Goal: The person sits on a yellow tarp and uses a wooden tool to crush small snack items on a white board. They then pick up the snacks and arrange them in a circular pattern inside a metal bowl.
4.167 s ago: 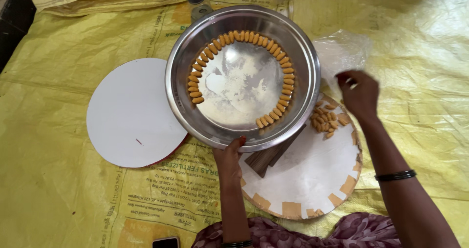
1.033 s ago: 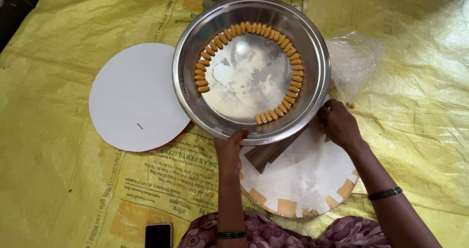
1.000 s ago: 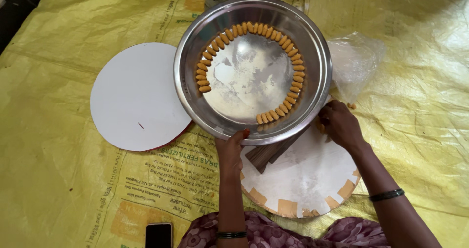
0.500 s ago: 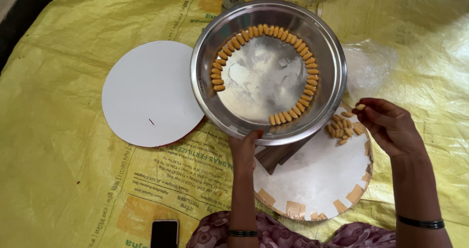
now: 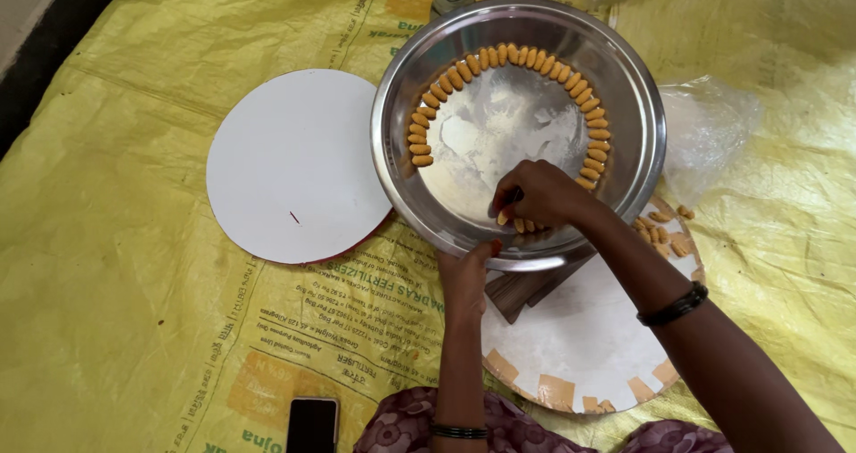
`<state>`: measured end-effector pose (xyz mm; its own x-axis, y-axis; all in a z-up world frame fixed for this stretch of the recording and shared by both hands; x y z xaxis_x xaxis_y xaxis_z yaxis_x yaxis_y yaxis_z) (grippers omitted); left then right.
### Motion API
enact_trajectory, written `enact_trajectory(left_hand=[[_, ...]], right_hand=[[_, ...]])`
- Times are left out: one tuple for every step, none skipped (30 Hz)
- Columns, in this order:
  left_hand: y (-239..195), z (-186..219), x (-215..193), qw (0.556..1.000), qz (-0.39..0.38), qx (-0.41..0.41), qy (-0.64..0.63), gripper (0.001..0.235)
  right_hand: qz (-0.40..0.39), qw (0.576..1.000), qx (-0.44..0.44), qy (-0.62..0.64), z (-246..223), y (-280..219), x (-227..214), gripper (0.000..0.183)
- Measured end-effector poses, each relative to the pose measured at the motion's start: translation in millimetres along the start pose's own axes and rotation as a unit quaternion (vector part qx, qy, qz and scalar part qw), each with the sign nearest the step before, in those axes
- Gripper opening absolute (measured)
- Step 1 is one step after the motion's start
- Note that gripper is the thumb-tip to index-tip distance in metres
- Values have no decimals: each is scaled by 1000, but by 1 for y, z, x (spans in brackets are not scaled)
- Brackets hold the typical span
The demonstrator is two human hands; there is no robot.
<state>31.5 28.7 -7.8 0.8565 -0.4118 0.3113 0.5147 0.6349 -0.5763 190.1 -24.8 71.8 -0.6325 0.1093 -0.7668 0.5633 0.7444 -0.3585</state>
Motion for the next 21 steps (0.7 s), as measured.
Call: enact_trajectory(left_hand=[[-1,0,0,1000,3,-2,1,62],[-1,1,1,1000,1,0,4,62],[-2,2,1,1000,0,1,7,62],[-2,2,1,1000,-2,2,9,62],[-2,3,1,1000,-3,1,5,63],[-3,3,1,1000,-4,0,0,63],[-3,3,1,1000,-6,-2,-4,63],[-3,3,1,1000,-7,-2,1,63],[-2,3,1,1000,-7,-1,6,62],[-2,3,1,1000,-8,-1,11,61],[-2,2,1,1000,-7,-3,12,61],[-2,2,1,1000,-7,-3,14,61],[-1,1,1,1000,-7,-3,15,62],[-1,2,1,1000,-9,1,12,61],[0,3,2,1000,-11,6,9,61],[0,3,3,1000,-13,10,7,61],[0,1,2,1000,-6,1,14,64],[0,-1,0,1000,2,-8,20,66],[1,-2,-1,999,10,-16,26,69],[2,-3,-1,1000,6,-17,22,69],[3,-3,0,1000,3,-18,18,69]], right_hand=[[-9,1000,2,0,1,4,2,15],[-19,1000,4,1,1,8,5,15],[-23,1000,5,-6,1,11,7,17],[-27,1000,5,-13,2,13,7,20],[-32,999,6,-20,2,14,8,24],[-39,999,13,-30,2,15,10,23],[-46,998,20,-39,2,16,11,23],[-54,997,27,-48,2,16,13,22],[-61,996,22,-57,1,16,13,20],[-69,995,17,-66,1,17,13,19],[-76,994,11,-75,0,17,14,17],[-79,994,8,-80,0,17,14,16],[-81,993,5,-84,0,16,15,16],[-83,993,2,-88,0,17,16,16],[-75,993,-1,-92,1,17,15,15],[-68,993,-3,-94,2,17,15,14],[-61,993,-5,-97,3,16,16,13],[-51,994,-11,-95,3,16,16,14],[-41,995,-17,-93,3,15,15,14],[-31,995,-23,-91,2,15,14,14],[-30,996,-19,-82,3,14,13,15]])
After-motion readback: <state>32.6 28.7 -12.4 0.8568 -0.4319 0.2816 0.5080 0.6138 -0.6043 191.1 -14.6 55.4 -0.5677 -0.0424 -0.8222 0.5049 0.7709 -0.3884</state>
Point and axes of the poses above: each hand's wrist, its own y-axis towards the middle knuckle, its own x-axis out of the palm, z = x × y, the point moved 5 cm from there along y, towards the middle knuckle, and after that the axes turned 7 degrees about z, right-handed, at the moved point
